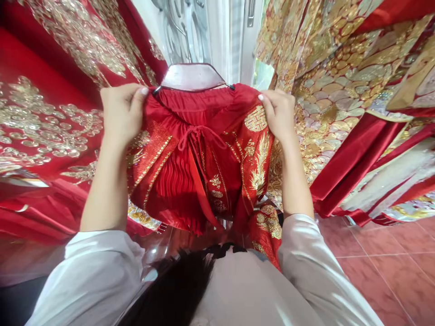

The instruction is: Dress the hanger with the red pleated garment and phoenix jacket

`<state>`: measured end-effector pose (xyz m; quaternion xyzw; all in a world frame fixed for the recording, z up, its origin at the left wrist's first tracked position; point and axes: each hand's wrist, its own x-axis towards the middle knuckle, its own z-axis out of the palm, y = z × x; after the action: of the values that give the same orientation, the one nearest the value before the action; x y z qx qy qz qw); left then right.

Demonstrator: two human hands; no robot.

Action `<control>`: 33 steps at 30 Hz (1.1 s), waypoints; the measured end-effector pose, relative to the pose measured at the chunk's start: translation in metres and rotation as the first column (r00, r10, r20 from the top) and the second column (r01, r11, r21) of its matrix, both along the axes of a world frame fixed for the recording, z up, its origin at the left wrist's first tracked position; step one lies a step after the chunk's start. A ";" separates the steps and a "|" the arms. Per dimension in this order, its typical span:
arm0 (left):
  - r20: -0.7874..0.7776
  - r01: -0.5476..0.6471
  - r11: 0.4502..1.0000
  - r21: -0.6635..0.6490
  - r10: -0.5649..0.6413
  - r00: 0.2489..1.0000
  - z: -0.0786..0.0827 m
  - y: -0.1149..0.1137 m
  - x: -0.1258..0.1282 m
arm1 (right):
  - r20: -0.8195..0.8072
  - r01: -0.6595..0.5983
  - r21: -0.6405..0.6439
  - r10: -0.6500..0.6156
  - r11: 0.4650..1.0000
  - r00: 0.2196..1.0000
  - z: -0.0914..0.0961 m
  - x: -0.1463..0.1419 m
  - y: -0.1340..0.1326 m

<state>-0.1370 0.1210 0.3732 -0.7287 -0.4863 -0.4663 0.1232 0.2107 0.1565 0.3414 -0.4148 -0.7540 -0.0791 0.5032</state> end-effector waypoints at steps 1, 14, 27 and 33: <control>0.051 -0.044 0.997 0.060 0.041 0.998 -0.005 0.003 0.001 | -0.018 -0.023 0.001 0.023 1.000 1.000 0.006 0.002 0.002; 0.050 -0.100 0.995 -0.012 0.100 0.994 -0.008 -0.025 0.000 | -0.306 -0.045 -0.037 0.031 0.998 0.952 -0.017 0.016 0.006; 0.128 0.135 0.960 -0.245 -0.106 0.986 0.000 -0.004 -0.005 | -0.254 -0.104 -0.053 0.087 0.993 0.963 -0.021 0.062 0.021; 0.081 0.245 0.916 -0.318 -0.232 0.969 0.006 -0.002 -0.018 | -0.365 -0.288 -0.473 0.113 0.832 0.924 -0.004 0.048 0.054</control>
<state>-0.1550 0.1186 0.3792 -0.7830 -0.4665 -0.4061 -0.0664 0.2586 0.2105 0.3376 -0.4595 -0.6945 0.2495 0.4942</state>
